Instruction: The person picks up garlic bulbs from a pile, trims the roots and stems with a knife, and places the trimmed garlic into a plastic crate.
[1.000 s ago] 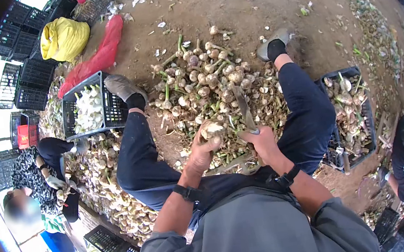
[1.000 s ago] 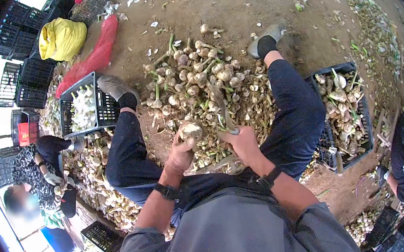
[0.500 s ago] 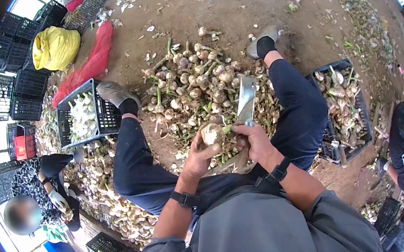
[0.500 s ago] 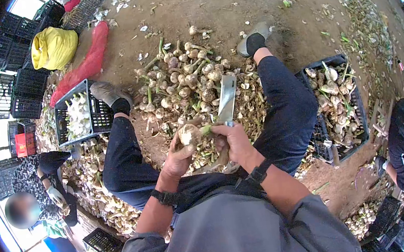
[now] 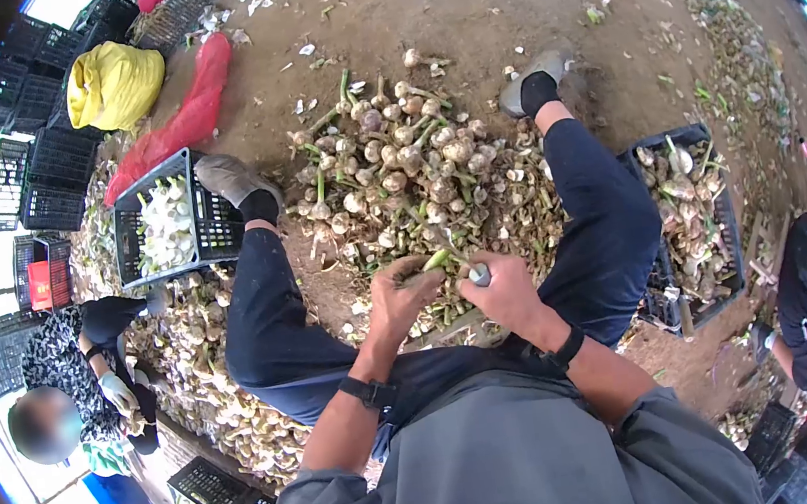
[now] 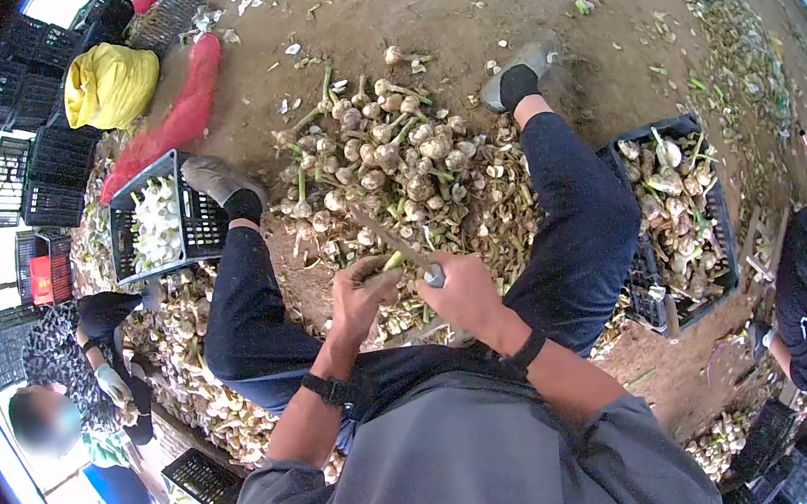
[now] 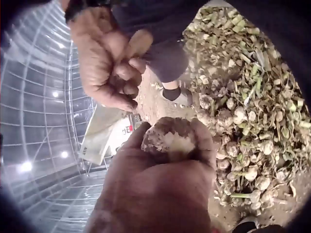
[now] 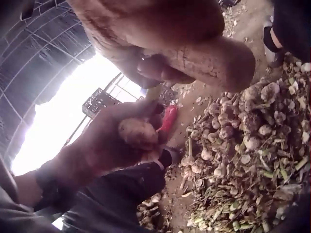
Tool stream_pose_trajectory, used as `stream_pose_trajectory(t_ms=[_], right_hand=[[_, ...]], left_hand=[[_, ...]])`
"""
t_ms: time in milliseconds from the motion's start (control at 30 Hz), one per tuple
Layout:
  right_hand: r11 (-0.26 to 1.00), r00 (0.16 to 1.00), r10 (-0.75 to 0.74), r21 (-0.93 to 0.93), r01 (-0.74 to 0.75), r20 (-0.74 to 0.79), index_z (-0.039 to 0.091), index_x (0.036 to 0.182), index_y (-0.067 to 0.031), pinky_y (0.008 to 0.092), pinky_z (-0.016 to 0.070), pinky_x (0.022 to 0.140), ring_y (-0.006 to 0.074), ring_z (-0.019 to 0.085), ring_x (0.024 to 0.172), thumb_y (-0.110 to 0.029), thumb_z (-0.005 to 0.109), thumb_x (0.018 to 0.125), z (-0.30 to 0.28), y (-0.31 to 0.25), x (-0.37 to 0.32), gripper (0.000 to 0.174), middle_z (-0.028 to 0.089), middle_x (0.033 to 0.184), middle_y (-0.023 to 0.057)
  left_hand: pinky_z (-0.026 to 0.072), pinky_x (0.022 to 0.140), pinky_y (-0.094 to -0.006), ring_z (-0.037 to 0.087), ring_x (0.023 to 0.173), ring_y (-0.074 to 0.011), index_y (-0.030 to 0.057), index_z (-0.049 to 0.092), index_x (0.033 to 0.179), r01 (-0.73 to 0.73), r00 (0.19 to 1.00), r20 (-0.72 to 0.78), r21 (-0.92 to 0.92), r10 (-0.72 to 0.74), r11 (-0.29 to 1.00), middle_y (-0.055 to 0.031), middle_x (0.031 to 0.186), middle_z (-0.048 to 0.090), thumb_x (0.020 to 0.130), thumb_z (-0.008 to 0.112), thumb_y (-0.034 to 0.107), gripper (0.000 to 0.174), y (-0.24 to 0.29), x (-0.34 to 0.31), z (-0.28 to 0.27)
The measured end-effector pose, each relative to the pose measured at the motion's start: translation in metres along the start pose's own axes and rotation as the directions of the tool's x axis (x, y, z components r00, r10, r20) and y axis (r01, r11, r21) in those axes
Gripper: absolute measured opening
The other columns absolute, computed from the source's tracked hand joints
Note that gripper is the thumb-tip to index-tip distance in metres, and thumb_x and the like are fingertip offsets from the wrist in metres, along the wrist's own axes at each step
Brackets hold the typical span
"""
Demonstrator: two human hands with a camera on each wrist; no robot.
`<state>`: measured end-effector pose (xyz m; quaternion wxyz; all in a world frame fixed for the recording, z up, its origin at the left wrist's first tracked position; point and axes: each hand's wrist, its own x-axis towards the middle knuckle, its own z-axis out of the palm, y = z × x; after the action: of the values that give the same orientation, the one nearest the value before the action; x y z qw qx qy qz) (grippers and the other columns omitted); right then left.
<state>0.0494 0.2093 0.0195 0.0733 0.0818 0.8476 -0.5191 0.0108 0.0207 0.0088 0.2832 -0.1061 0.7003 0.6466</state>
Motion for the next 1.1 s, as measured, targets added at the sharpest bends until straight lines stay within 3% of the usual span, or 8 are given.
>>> stream_pose_trajectory(t_ms=[233,600,733,800,867,933,1000,1100], right_hand=[[0.999,0.999,0.0,-0.046,0.002,0.038,0.068,0.084,0.0014,0.0476,0.0515,0.064,0.0416,0.064,0.065,-0.019,0.067,0.076,0.001,-0.01,0.003,0.022,0.065,0.067,0.0216],[0.98,0.989,0.143,-0.147,-0.136,0.033,0.068,0.083,0.0032,0.042,0.0499,0.062,0.0358,0.065,0.064,-0.017,0.072,0.075,0.001,0.03,0.002,0.022,0.067,0.07,0.0196],[0.952,0.951,0.307,-0.012,-0.307,0.027,0.068,0.084,0.0037,0.0372,0.0493,0.061,0.0249,0.064,0.061,-0.024,0.077,0.074,-0.006,0.032,0.011,0.031,0.067,0.069,0.0153],[0.935,0.935,0.354,0.056,-0.352,-0.031,0.067,0.082,0.0034,0.0354,0.0483,0.061,0.0202,0.061,0.061,-0.021,0.078,0.073,-0.01,0.04,0.016,0.028,0.067,0.069,0.0128],[0.928,0.93,0.364,0.1,-0.359,-0.041,0.067,0.082,0.0024,0.0335,0.0464,0.059,0.0165,0.057,0.06,-0.017,0.077,0.072,-0.01,0.054,0.02,0.024,0.065,0.068,0.0074],[0.866,0.897,0.44,0.281,-0.414,-0.035,0.068,0.083,0.0013,0.0321,0.0451,0.058,0.0148,0.055,0.059,-0.013,0.075,0.073,-0.009,0.066,0.026,0.019,0.063,0.068,0.0037],[0.85,0.891,0.454,0.311,-0.426,-0.02,0.068,0.087,0.0014,0.0301,0.0437,0.056,0.0125,0.055,0.058,-0.01,0.074,0.073,-0.007,0.07,0.032,0.019,0.06,0.067,0.0018],[0.775,0.885,0.463,0.46,-0.433,0.053,0.066,0.09,0.0015,0.027,0.0388,0.047,0.0096,0.052,0.05,-0.006,0.074,0.075,-0.008,0.062,0.041,0.018,0.06,0.067,0.0014]], left_hand=[[0.0501,0.063,-0.0237,0.061,0.073,-0.0083,-0.0041,0.068,0.108,-0.198,0.98,-0.027,0.016,0.198,0.98,-0.0039,0.085,0.069,0.089,0.073,0.008,0.023,-0.004,0.007,0.0],[0.0543,0.071,-0.0263,0.065,0.079,-0.0121,-0.0018,0.067,0.113,-0.123,0.991,0.021,-0.203,0.13,0.972,-0.0045,0.093,0.069,0.086,0.075,0.005,0.029,0.004,0.013,-0.025],[0.0569,0.074,-0.0268,0.067,0.088,-0.0144,0.0002,0.07,0.111,-0.336,0.862,-0.355,0.131,0.361,0.933,-0.0078,0.103,0.07,0.081,0.078,-0.001,0.031,0.035,-0.027,-0.096],[0.0558,0.081,-0.032,0.067,0.091,-0.019,0.0014,0.07,0.109,-0.167,0.727,-0.628,0.23,0.277,0.959,-0.0084,0.102,0.069,0.079,0.079,0.001,0.032,0.048,-0.062,-0.148],[0.0548,0.083,-0.0388,0.067,0.094,-0.0257,0.0009,0.07,0.111,0.225,0.591,-0.535,0.828,0.604,0.513,-0.0128,0.106,0.068,0.079,0.08,0.008,0.034,0.062,-0.096,-0.193],[0.0537,0.084,-0.0434,0.067,0.095,-0.0301,-0.0004,0.069,0.113,0.422,0.478,-0.338,0.898,0.81,0.126,-0.0162,0.109,0.067,0.079,0.081,0.015,0.039,0.064,-0.113,-0.212],[0.0554,0.083,-0.0399,0.068,0.095,-0.0281,-0.0013,0.071,0.101,0.198,0.501,-0.402,0.915,0.766,0.351,-0.0132,0.105,0.069,0.081,0.079,0.01,0.024,0.057,-0.104,-0.208],[0.0552,0.086,-0.0373,0.069,0.097,-0.0304,0.002,0.071,0.104,0.033,0.783,-0.428,0.754,0.452,0.656,-0.0164,0.106,0.07,0.086,0.073,0.008,0.019,0.045,-0.045,-0.145]])
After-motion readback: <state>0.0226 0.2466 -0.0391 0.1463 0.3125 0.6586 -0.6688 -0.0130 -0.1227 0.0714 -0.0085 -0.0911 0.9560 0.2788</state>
